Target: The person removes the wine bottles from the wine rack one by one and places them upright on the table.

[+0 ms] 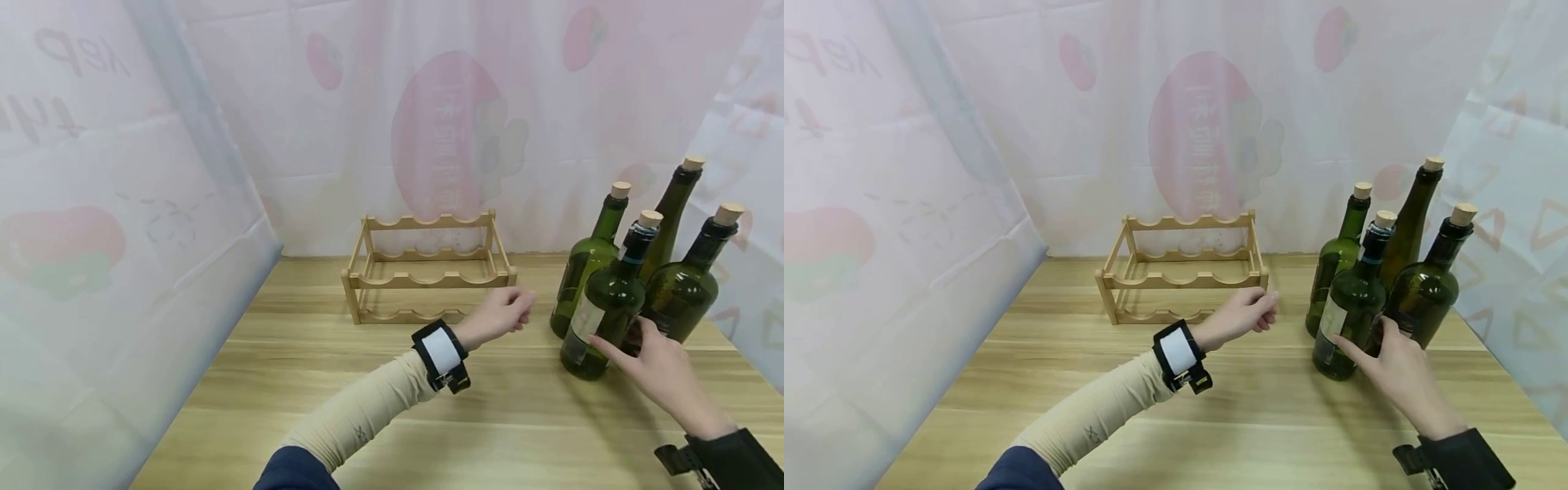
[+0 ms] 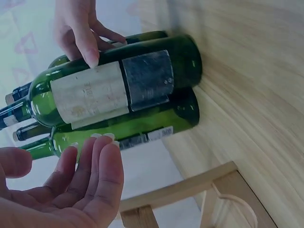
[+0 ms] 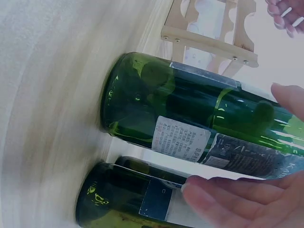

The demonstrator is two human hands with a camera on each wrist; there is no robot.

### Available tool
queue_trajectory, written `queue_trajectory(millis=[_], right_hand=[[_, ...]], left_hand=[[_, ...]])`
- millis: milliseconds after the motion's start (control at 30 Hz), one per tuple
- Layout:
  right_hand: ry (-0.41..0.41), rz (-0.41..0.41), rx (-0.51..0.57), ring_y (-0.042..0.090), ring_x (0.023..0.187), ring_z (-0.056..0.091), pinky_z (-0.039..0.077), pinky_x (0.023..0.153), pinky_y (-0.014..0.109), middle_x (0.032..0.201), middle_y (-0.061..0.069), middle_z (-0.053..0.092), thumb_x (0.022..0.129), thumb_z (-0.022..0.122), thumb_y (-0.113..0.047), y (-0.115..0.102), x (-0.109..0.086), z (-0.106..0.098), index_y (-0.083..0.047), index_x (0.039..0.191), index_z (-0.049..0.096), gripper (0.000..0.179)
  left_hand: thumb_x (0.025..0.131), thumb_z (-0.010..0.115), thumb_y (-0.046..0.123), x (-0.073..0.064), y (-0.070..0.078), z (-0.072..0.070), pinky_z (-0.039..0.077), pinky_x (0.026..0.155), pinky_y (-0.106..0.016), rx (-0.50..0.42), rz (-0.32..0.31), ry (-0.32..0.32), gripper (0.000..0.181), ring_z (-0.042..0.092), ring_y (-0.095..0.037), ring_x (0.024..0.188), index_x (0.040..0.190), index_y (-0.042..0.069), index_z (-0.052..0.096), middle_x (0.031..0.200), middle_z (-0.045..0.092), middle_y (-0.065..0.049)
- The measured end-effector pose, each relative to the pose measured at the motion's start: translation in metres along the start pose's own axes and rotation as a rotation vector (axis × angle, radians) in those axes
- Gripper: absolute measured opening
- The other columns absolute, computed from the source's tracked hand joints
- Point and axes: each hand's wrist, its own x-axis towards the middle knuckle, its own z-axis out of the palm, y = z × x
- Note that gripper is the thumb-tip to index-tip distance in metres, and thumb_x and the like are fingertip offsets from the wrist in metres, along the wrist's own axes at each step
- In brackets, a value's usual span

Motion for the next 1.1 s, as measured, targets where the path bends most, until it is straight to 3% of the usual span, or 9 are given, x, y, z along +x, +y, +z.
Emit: queue_trajectory(millis=[133,267,367,500,800,933,1100], right_hand=[[-0.010,0.013,-0.022,0.062,0.095,0.054,0.046,0.070,0.060,0.112,0.048,0.052,0.087,0.064,-0.052,0.000,-0.004,-0.001,0.024,0.130,0.037,0.091],[-0.021,0.036,-0.057,0.060,0.091,0.055,0.045,0.067,0.057,0.113,0.045,0.055,0.089,0.060,-0.055,-0.002,-0.007,-0.004,0.024,0.124,0.042,0.089],[0.007,0.036,-0.069,0.054,0.078,0.059,0.044,0.060,0.050,0.101,0.042,0.060,0.089,0.060,-0.055,-0.005,-0.009,-0.004,0.022,0.114,0.047,0.082],[0.051,0.027,-0.083,0.035,0.061,0.059,0.038,0.051,0.038,0.078,0.026,0.062,0.088,0.062,-0.054,-0.008,-0.012,-0.006,0.012,0.098,0.050,0.068],[0.011,-0.003,-0.078,0.025,0.061,0.061,0.044,0.057,0.042,0.073,0.011,0.067,0.089,0.061,-0.054,-0.017,-0.016,-0.008,0.003,0.091,0.054,0.057],[-0.029,-0.010,-0.045,0.021,0.063,0.062,0.046,0.059,0.040,0.076,0.009,0.068,0.089,0.061,-0.054,-0.026,-0.016,-0.003,0.001,0.092,0.056,0.055],[-0.074,-0.037,-0.009,0.024,0.073,0.067,0.051,0.064,0.042,0.083,0.012,0.071,0.088,0.062,-0.055,-0.040,-0.014,0.005,-0.001,0.098,0.059,0.056]], left_hand=[[0.103,0.045,0.030,-0.007,-0.008,-0.008,0.051,0.062,-0.018,0.028,-0.005,0.036,0.035,0.055,-0.008,0.067,0.085,0.004,0.058,0.082,0.062,-0.012],[0.103,0.045,0.032,-0.012,-0.015,-0.016,0.039,0.053,-0.017,0.085,-0.005,0.067,0.037,0.045,-0.007,0.059,0.080,0.006,0.056,0.072,0.054,-0.002],[0.103,0.044,0.033,-0.017,-0.020,-0.024,0.033,0.049,-0.020,0.130,-0.010,0.094,0.037,0.039,-0.008,0.054,0.077,0.008,0.053,0.066,0.047,0.004],[0.103,0.043,0.034,-0.023,-0.025,-0.033,0.032,0.049,-0.021,0.167,-0.026,0.123,0.038,0.038,-0.009,0.054,0.076,0.008,0.053,0.064,0.043,0.005],[0.102,0.046,0.030,-0.034,-0.038,-0.050,0.034,0.052,-0.022,0.169,-0.037,0.190,0.038,0.039,-0.011,0.056,0.075,0.005,0.055,0.064,0.044,0.003],[0.102,0.047,0.032,-0.038,-0.042,-0.057,0.035,0.052,-0.023,0.192,-0.052,0.213,0.037,0.041,-0.011,0.057,0.079,0.005,0.057,0.066,0.046,0.003],[0.101,0.047,0.035,-0.042,-0.047,-0.065,0.036,0.053,-0.023,0.216,-0.075,0.240,0.036,0.043,-0.012,0.059,0.083,0.006,0.060,0.068,0.048,0.001]])
